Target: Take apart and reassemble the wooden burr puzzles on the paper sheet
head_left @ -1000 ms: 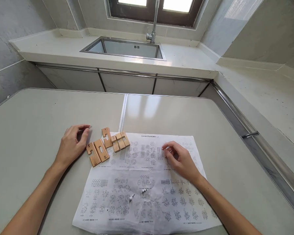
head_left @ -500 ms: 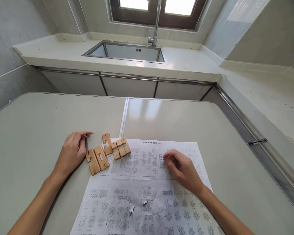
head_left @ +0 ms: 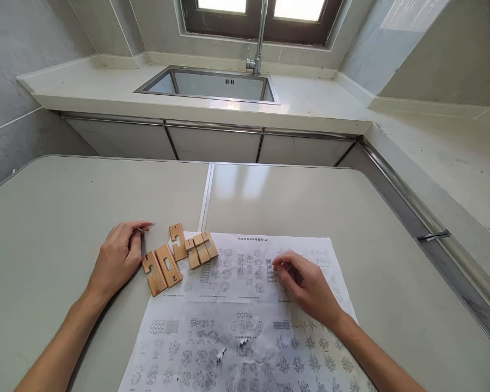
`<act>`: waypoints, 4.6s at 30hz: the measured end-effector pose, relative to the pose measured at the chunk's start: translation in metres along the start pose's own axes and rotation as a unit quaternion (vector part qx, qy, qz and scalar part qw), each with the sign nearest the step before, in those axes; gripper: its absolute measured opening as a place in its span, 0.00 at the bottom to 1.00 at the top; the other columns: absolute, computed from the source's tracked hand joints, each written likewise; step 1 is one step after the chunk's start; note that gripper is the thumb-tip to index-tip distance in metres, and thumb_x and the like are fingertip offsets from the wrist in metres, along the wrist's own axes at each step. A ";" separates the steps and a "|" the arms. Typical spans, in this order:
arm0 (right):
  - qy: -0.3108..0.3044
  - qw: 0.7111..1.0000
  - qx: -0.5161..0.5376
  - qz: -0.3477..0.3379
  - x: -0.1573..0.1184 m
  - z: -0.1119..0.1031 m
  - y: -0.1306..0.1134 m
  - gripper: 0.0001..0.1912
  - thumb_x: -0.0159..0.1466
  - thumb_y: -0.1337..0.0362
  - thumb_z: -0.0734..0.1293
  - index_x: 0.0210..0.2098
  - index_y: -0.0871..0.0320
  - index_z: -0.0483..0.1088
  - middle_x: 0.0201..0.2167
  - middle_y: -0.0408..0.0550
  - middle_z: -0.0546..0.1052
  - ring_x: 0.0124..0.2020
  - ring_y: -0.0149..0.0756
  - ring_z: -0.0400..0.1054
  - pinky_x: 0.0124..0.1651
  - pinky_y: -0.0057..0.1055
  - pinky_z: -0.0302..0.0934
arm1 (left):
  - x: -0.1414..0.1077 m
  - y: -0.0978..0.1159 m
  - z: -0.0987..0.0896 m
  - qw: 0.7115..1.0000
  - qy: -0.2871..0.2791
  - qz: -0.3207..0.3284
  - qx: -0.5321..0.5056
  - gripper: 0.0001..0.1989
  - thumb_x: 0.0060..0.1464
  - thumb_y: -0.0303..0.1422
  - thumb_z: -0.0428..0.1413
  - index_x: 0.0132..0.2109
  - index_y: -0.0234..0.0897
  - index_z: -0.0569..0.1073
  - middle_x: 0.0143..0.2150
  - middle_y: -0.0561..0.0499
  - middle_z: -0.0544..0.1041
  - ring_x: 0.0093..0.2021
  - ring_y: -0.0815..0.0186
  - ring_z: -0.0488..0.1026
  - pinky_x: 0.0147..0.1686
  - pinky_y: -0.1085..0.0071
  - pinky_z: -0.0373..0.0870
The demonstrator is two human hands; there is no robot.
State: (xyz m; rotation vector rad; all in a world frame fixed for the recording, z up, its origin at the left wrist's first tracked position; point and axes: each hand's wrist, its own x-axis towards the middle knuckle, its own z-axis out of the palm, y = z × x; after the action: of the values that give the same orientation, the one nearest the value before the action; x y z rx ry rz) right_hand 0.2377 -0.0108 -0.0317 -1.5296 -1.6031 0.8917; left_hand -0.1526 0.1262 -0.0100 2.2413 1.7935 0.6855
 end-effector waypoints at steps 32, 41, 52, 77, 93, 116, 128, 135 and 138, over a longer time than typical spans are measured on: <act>-0.001 0.999 -0.024 -0.030 0.002 0.003 0.000 0.10 0.75 0.63 0.59 0.44 0.51 0.72 0.33 0.46 0.76 0.26 0.35 0.64 0.28 0.32 0.60 | 0.004 -0.004 -0.003 0.999 -0.044 -0.026 0.010 0.18 0.68 0.38 0.42 0.51 0.44 0.75 0.43 0.49 0.77 0.42 0.57 0.74 0.45 0.61 0.71; -0.001 0.999 -0.016 -0.031 0.002 0.005 0.002 0.09 0.75 0.65 0.59 0.44 0.51 0.72 0.35 0.45 0.76 0.27 0.35 0.64 0.28 0.32 0.60 | 0.004 -0.010 0.000 0.999 -0.035 -0.010 0.005 0.17 0.66 0.38 0.44 0.50 0.44 0.76 0.41 0.47 0.78 0.43 0.54 0.76 0.43 0.61 0.71; -0.004 0.999 -0.019 -0.030 0.000 0.005 0.005 0.09 0.75 0.65 0.59 0.44 0.50 0.71 0.36 0.45 0.76 0.29 0.36 0.66 0.30 0.32 0.62 | 0.003 -0.010 0.000 0.999 -0.045 -0.018 0.007 0.17 0.68 0.38 0.43 0.51 0.44 0.76 0.42 0.47 0.78 0.44 0.55 0.76 0.45 0.60 0.72; -0.001 0.999 -0.019 -0.031 0.001 0.006 0.000 0.09 0.75 0.66 0.60 0.44 0.51 0.71 0.34 0.44 0.76 0.27 0.33 0.64 0.28 0.30 0.60 | 0.002 -0.011 -0.001 0.999 -0.037 0.008 0.007 0.19 0.69 0.40 0.44 0.51 0.40 0.77 0.41 0.48 0.77 0.42 0.58 0.74 0.44 0.64 0.71; -0.008 0.999 -0.018 -0.032 0.001 0.006 0.003 0.09 0.76 0.65 0.59 0.45 0.50 0.70 0.37 0.45 0.77 0.31 0.35 0.67 0.31 0.31 0.61 | 0.004 -0.010 -0.002 0.999 -0.038 0.005 0.012 0.20 0.68 0.41 0.43 0.51 0.41 0.77 0.42 0.47 0.78 0.43 0.57 0.75 0.45 0.62 0.71; -0.003 0.998 -0.035 -0.051 0.002 0.005 0.001 0.09 0.76 0.66 0.59 0.44 0.51 0.70 0.36 0.46 0.77 0.29 0.34 0.68 0.29 0.31 0.62 | 0.004 -0.006 -0.003 0.999 -0.042 0.008 0.012 0.18 0.68 0.41 0.44 0.51 0.42 0.76 0.41 0.47 0.78 0.42 0.57 0.75 0.44 0.62 0.71; -0.011 0.998 -0.041 -0.047 0.000 0.005 0.003 0.09 0.76 0.66 0.59 0.45 0.51 0.70 0.37 0.46 0.77 0.29 0.35 0.70 0.29 0.31 0.62 | -0.004 0.000 -0.001 1.000 -0.024 0.002 -0.008 0.18 0.70 0.45 0.45 0.56 0.44 0.73 0.52 0.47 0.77 0.48 0.56 0.75 0.39 0.65 0.72; -0.002 0.998 -0.036 -0.053 0.002 0.005 0.000 0.09 0.76 0.66 0.59 0.44 0.51 0.70 0.36 0.46 0.78 0.29 0.35 0.70 0.30 0.31 0.64 | -0.013 0.017 -0.006 0.989 -0.089 0.100 -0.060 0.38 0.56 0.55 0.61 0.69 0.52 0.61 0.70 0.45 0.65 0.67 0.44 0.65 0.54 0.55 0.74; -0.003 0.998 -0.036 -0.050 0.002 0.005 0.000 0.09 0.76 0.66 0.59 0.44 0.51 0.70 0.37 0.47 0.78 0.30 0.35 0.70 0.29 0.31 0.64 | -0.016 0.022 -0.006 0.980 -0.115 0.143 -0.073 0.49 0.48 0.58 0.66 0.73 0.53 0.58 0.72 0.43 0.63 0.69 0.40 0.63 0.60 0.49 0.71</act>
State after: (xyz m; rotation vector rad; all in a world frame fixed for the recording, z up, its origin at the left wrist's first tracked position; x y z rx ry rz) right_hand 0.2336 -0.0088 -0.0338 -1.4826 -1.7178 0.7915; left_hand -0.1387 0.1041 0.0006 2.3877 1.2898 0.5550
